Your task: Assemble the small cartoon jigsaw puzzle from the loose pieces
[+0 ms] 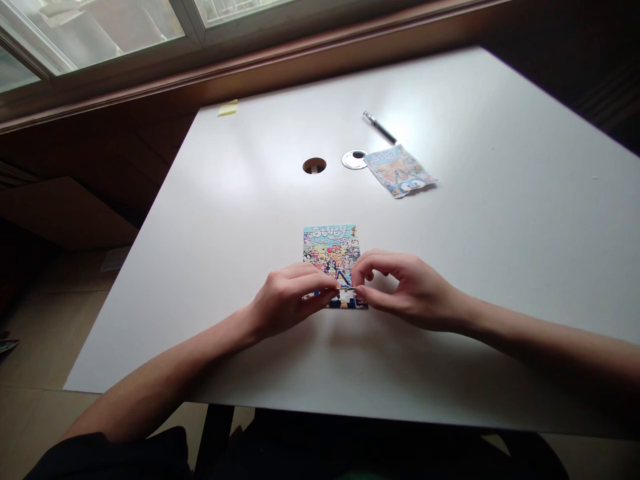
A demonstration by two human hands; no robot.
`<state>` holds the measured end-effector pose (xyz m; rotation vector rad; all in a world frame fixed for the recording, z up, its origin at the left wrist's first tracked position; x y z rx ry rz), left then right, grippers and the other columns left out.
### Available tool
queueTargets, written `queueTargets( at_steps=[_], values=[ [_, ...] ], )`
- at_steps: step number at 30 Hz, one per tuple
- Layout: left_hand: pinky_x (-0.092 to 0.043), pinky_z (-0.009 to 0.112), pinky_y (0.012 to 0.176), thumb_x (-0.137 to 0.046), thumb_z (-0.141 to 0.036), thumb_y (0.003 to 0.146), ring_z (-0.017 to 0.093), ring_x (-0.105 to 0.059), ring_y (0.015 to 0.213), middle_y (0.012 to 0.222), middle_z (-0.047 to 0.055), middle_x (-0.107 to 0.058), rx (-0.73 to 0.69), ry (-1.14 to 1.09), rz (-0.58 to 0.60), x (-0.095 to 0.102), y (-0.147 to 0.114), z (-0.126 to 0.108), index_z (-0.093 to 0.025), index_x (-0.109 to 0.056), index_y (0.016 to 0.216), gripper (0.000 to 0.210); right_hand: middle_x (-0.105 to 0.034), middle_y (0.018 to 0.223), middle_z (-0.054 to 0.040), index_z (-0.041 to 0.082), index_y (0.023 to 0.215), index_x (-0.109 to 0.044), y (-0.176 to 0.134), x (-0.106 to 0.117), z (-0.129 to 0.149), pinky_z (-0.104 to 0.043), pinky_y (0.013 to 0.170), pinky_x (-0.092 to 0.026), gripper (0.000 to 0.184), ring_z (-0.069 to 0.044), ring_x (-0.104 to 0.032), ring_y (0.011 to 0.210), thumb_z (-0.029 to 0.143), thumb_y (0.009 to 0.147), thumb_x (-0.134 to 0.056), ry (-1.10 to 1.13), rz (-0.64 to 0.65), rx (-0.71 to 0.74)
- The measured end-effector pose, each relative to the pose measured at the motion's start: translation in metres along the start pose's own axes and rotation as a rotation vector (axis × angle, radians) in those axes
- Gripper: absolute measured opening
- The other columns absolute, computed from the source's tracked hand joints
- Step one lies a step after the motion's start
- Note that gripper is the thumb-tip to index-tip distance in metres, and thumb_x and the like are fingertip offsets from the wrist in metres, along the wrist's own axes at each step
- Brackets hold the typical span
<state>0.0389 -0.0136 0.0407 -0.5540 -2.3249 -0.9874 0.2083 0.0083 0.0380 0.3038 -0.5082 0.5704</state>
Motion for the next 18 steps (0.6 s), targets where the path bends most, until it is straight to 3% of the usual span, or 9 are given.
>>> queueTargets(
  at_steps=[6,10,18],
  values=[
    [-0.057,0.028,0.077,-0.068,-0.016,0.089,0.015,-0.068,0.084,0.094,0.007,-0.074,-0.022,0.019,-0.024,0.001,0.0006,0.0011,-0.019,-0.068,0.11,0.021,-0.066,0.075,0.0004,0.021,0.078,-0.064,-0.0002,-0.0032,-0.0048,-0.025,0.065,-0.045,0.008,-0.013,-0.055,0.068,0.022,0.085,-0.061,0.014,0.032,-0.052],
    [-0.057,0.028,0.077,-0.067,-0.014,0.089,0.014,-0.068,0.085,0.092,0.006,-0.074,-0.044,0.006,-0.005,0.0002,0.0011,-0.0004,-0.018,-0.068,0.106,0.017,-0.065,0.074,0.0009,0.021,0.08,-0.064,-0.0006,-0.0043,-0.0055,-0.025,0.062,-0.045,0.008,-0.012,-0.055,0.065,0.022,0.087,-0.06,0.021,0.051,-0.066],
    [-0.056,0.026,0.07,-0.068,-0.02,0.089,0.013,-0.065,0.074,0.083,0.006,-0.072,0.032,-0.002,-0.019,0.0033,0.0026,0.0015,-0.017,-0.068,0.103,0.015,-0.069,0.088,-0.0042,0.022,0.088,-0.066,-0.0028,0.0028,0.0022,-0.031,0.078,-0.052,0.005,-0.017,-0.063,0.083,0.018,0.085,-0.065,-0.063,-0.1,0.173]
  ],
)
Point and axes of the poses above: each hand's wrist, its own y-axis towards the middle knuckle, its own x-axis out of the back of the hand, z = x × y, the point moved 6 cm from there along y, towards the middle knuckle
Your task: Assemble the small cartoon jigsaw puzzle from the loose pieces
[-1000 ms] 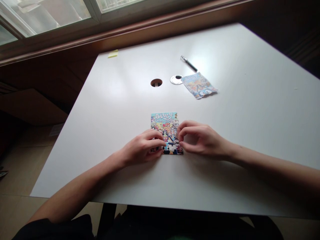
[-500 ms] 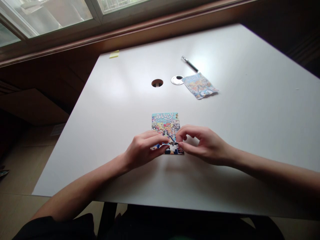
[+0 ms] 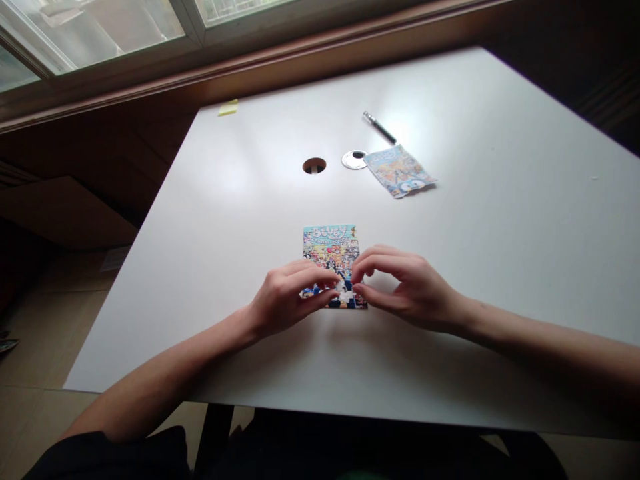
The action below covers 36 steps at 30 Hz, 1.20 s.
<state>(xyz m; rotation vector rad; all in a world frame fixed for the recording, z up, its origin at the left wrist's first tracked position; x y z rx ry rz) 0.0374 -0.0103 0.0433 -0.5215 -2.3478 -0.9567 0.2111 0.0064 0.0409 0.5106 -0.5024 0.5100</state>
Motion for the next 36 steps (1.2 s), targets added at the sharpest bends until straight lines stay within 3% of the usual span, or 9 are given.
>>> queueTargets(
  at_steps=[3,6,10,16,25,36],
  values=[
    [-0.056,0.029,0.075,-0.067,-0.021,0.088,0.015,-0.065,0.082,0.09,0.007,-0.072,0.004,0.033,0.039,0.0,0.0,0.004,-0.018,-0.066,0.108,0.021,-0.068,0.088,-0.0048,0.022,0.082,-0.065,0.0,0.003,0.001,-0.033,0.077,-0.053,0.006,-0.018,-0.063,0.083,0.016,0.083,-0.066,-0.039,-0.016,0.052],
    [-0.056,0.033,0.083,-0.064,-0.018,0.087,0.018,-0.064,0.092,0.099,0.008,-0.07,-0.022,0.069,0.115,-0.001,-0.001,0.01,-0.02,-0.066,0.104,0.017,-0.066,0.097,-0.0065,0.022,0.079,-0.065,0.0,0.002,-0.003,-0.034,0.079,-0.053,0.006,-0.02,-0.063,0.09,0.016,0.08,-0.068,-0.101,0.046,0.088],
    [-0.055,0.033,0.082,-0.063,-0.015,0.087,0.018,-0.062,0.092,0.099,0.008,-0.069,-0.082,0.083,0.201,-0.004,-0.003,0.012,-0.019,-0.068,0.095,0.011,-0.063,0.101,-0.0066,0.022,0.083,-0.067,-0.002,-0.002,-0.011,-0.034,0.082,-0.053,0.007,-0.019,-0.062,0.092,0.017,0.08,-0.069,-0.114,0.115,0.08],
    [-0.055,0.031,0.081,-0.063,-0.013,0.086,0.018,-0.062,0.092,0.098,0.008,-0.069,-0.11,0.096,0.269,-0.009,-0.003,0.008,-0.02,-0.069,0.093,0.012,-0.064,0.096,-0.0059,0.022,0.079,-0.066,-0.002,-0.005,-0.01,-0.031,0.078,-0.053,0.006,-0.018,-0.063,0.089,0.017,0.08,-0.069,-0.111,0.083,0.09],
    [-0.054,0.032,0.085,-0.063,-0.014,0.086,0.019,-0.061,0.097,0.102,0.008,-0.068,-0.092,0.083,0.31,-0.01,-0.005,0.011,-0.021,-0.069,0.096,0.013,-0.064,0.098,-0.0065,0.022,0.082,-0.067,-0.001,-0.006,-0.011,-0.032,0.081,-0.054,0.002,-0.019,-0.063,0.09,0.021,0.083,-0.07,-0.087,0.089,0.084],
    [-0.054,0.033,0.086,-0.062,-0.015,0.087,0.019,-0.06,0.097,0.103,0.008,-0.067,-0.076,0.072,0.321,-0.011,-0.005,0.011,-0.021,-0.069,0.096,0.013,-0.064,0.096,-0.0057,0.021,0.08,-0.067,-0.002,-0.009,-0.013,-0.032,0.079,-0.053,0.009,-0.018,-0.063,0.089,0.013,0.079,-0.068,-0.112,0.089,0.071]
  ],
)
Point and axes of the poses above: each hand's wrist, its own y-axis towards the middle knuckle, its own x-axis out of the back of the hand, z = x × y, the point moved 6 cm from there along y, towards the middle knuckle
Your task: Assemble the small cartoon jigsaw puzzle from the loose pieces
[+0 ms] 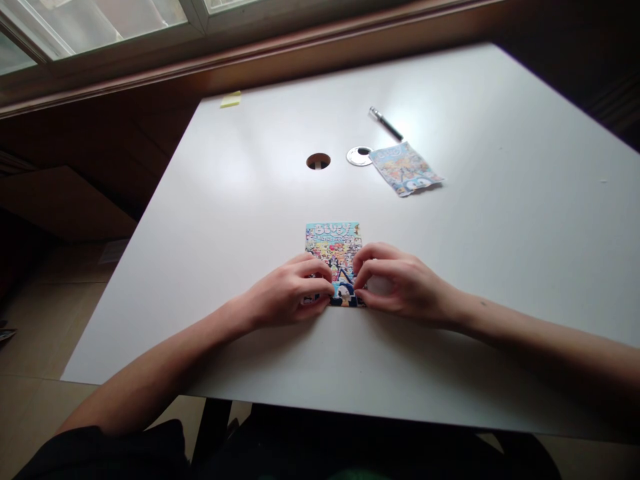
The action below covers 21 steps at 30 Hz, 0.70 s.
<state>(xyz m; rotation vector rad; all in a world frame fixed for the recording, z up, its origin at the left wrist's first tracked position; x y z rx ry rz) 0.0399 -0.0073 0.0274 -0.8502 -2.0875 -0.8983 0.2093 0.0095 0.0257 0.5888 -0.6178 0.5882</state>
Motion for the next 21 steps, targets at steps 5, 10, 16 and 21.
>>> queueTargets(
  at_steps=[5,10,16,21],
  values=[
    [-0.053,0.033,0.087,-0.062,-0.014,0.087,0.019,-0.06,0.098,0.105,0.009,-0.067,-0.007,-0.001,0.006,0.0009,0.0005,-0.0011,-0.019,-0.068,0.098,0.014,-0.064,0.097,-0.006,0.021,0.08,-0.067,0.0004,-0.0004,-0.0006,-0.032,0.08,-0.053,0.008,-0.018,-0.063,0.09,0.012,0.079,-0.068,-0.001,0.005,-0.014],
    [-0.053,0.034,0.09,-0.059,-0.016,0.089,0.019,-0.059,0.099,0.108,0.009,-0.067,-0.009,0.009,0.028,0.0001,0.0001,-0.0008,-0.019,-0.066,0.102,0.014,-0.063,0.097,-0.0065,0.02,0.078,-0.066,0.0002,-0.0027,-0.0038,-0.032,0.081,-0.052,0.006,-0.019,-0.062,0.091,0.014,0.079,-0.067,-0.011,0.023,-0.033],
    [-0.052,0.036,0.091,-0.058,-0.017,0.091,0.02,-0.057,0.1,0.11,0.009,-0.066,-0.017,0.029,0.036,-0.0017,0.0003,-0.0008,-0.018,-0.065,0.107,0.018,-0.063,0.097,-0.0068,0.02,0.077,-0.065,-0.0005,-0.0053,-0.0046,-0.032,0.081,-0.051,0.007,-0.019,-0.06,0.09,0.014,0.079,-0.066,-0.034,0.051,-0.037],
    [-0.053,0.038,0.093,-0.057,-0.016,0.092,0.02,-0.055,0.102,0.11,0.009,-0.063,-0.044,0.072,0.06,-0.0011,0.0014,-0.0038,-0.022,-0.066,0.115,0.026,-0.062,0.097,-0.0069,0.02,0.077,-0.065,-0.0006,-0.0056,-0.0053,-0.032,0.081,-0.05,0.005,-0.019,-0.059,0.09,0.016,0.08,-0.066,-0.027,0.055,-0.044]
  ],
)
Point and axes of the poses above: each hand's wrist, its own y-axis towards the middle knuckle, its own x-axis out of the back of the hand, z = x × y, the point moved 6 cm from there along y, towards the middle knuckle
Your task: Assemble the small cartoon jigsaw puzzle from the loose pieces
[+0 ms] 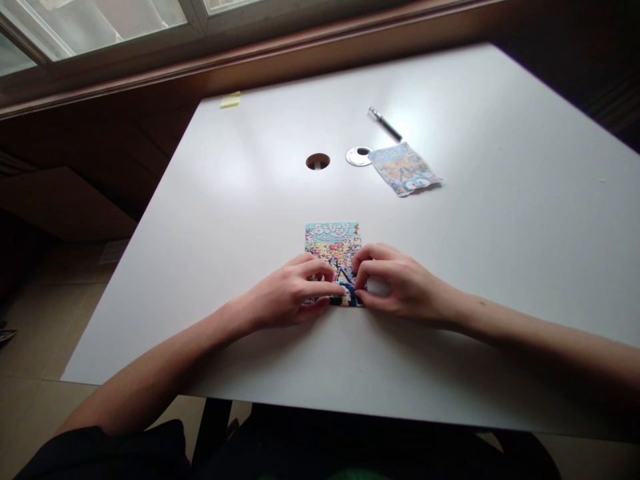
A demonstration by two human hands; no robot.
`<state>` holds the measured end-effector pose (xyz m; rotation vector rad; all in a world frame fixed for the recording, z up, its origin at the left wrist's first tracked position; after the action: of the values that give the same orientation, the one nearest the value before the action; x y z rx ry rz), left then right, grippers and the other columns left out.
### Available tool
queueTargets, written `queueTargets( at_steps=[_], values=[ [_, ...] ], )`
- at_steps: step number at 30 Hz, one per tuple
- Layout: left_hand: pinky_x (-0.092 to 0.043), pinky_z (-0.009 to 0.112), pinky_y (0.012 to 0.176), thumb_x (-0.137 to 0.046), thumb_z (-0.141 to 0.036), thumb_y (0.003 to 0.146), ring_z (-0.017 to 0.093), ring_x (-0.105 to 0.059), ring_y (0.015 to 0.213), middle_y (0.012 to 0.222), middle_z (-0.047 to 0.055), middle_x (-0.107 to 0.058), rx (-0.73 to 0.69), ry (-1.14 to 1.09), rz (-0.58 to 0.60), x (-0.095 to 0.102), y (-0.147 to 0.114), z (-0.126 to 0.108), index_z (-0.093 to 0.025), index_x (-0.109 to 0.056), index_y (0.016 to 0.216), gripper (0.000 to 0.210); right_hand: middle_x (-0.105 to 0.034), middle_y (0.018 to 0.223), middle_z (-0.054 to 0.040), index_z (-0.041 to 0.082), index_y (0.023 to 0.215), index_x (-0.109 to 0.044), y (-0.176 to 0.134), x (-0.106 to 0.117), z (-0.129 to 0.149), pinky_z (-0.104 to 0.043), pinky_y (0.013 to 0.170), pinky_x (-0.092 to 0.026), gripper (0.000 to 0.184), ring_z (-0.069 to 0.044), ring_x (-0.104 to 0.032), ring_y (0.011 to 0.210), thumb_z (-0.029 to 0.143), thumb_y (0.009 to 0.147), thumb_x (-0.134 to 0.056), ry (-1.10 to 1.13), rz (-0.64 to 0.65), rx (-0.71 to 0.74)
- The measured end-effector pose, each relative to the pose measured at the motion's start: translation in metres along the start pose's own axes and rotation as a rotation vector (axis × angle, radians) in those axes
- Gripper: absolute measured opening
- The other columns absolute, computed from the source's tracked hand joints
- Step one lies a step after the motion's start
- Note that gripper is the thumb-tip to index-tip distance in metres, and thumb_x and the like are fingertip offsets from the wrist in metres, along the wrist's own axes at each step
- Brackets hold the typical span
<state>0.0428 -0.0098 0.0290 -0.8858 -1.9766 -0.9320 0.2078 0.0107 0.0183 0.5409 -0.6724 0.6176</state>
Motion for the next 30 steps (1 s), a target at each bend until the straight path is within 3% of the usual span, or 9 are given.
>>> queueTargets(
  at_steps=[9,12,16,21,26,30],
  values=[
    [-0.053,0.04,0.093,-0.054,-0.016,0.093,0.021,-0.053,0.103,0.113,0.011,-0.06,-0.006,0.074,0.056,-0.003,0.0,-0.004,-0.022,-0.064,0.119,0.028,-0.062,0.098,-0.0069,0.019,0.082,-0.066,0.001,0.003,0.001,-0.031,0.08,-0.05,0.003,-0.018,-0.06,0.089,0.017,0.082,-0.065,0.044,0.023,-0.036],
    [-0.052,0.04,0.093,-0.053,-0.016,0.093,0.021,-0.052,0.103,0.115,0.011,-0.06,-0.009,0.093,0.059,-0.003,-0.001,-0.006,-0.021,-0.063,0.119,0.028,-0.062,0.095,-0.006,0.02,0.085,-0.068,0.002,0.012,-0.001,-0.031,0.077,-0.05,0.009,-0.017,-0.06,0.085,0.014,0.082,-0.062,0.063,-0.022,-0.081],
    [-0.052,0.041,0.095,-0.053,-0.017,0.094,0.022,-0.052,0.105,0.116,0.011,-0.059,0.002,0.114,0.068,-0.004,-0.001,-0.006,-0.022,-0.062,0.12,0.028,-0.06,0.092,-0.0061,0.022,0.084,-0.073,0.003,0.02,0.007,-0.031,0.072,-0.046,0.022,-0.017,-0.056,0.082,0.008,0.08,-0.057,-0.031,-0.043,0.081],
    [-0.052,0.041,0.094,-0.052,-0.017,0.094,0.022,-0.052,0.104,0.116,0.011,-0.059,0.01,0.121,0.075,-0.006,-0.001,-0.006,-0.022,-0.062,0.121,0.029,-0.062,0.088,-0.0057,0.025,0.088,-0.074,-0.001,0.013,0.017,-0.036,0.076,-0.04,0.024,-0.019,-0.05,0.08,0.009,0.084,-0.056,-0.294,0.119,0.323],
    [-0.052,0.041,0.094,-0.051,-0.018,0.096,0.022,-0.051,0.104,0.116,0.011,-0.059,0.013,0.135,0.077,-0.006,-0.001,-0.007,-0.021,-0.062,0.121,0.028,-0.063,0.085,-0.0047,0.024,0.088,-0.072,-0.003,0.011,0.02,-0.034,0.074,-0.034,0.021,-0.018,-0.047,0.077,0.011,0.088,-0.055,-0.422,0.13,0.395],
    [-0.05,0.041,0.097,-0.051,-0.019,0.095,0.022,-0.051,0.106,0.117,0.011,-0.059,0.018,0.144,0.083,-0.006,-0.001,-0.007,-0.021,-0.063,0.121,0.028,-0.063,0.084,-0.0046,0.022,0.084,-0.07,-0.002,0.006,0.019,-0.033,0.073,-0.033,0.021,-0.018,-0.047,0.077,0.009,0.087,-0.054,-0.399,0.175,0.351]
  ],
)
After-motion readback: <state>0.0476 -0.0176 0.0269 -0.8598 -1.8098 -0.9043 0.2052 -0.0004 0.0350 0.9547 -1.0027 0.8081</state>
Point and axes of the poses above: each hand's wrist, its own y-axis towards the middle knuckle, its own x-axis out of the back of the hand, z = x × y, the point moved 6 cm from there along y, towards the middle knuckle
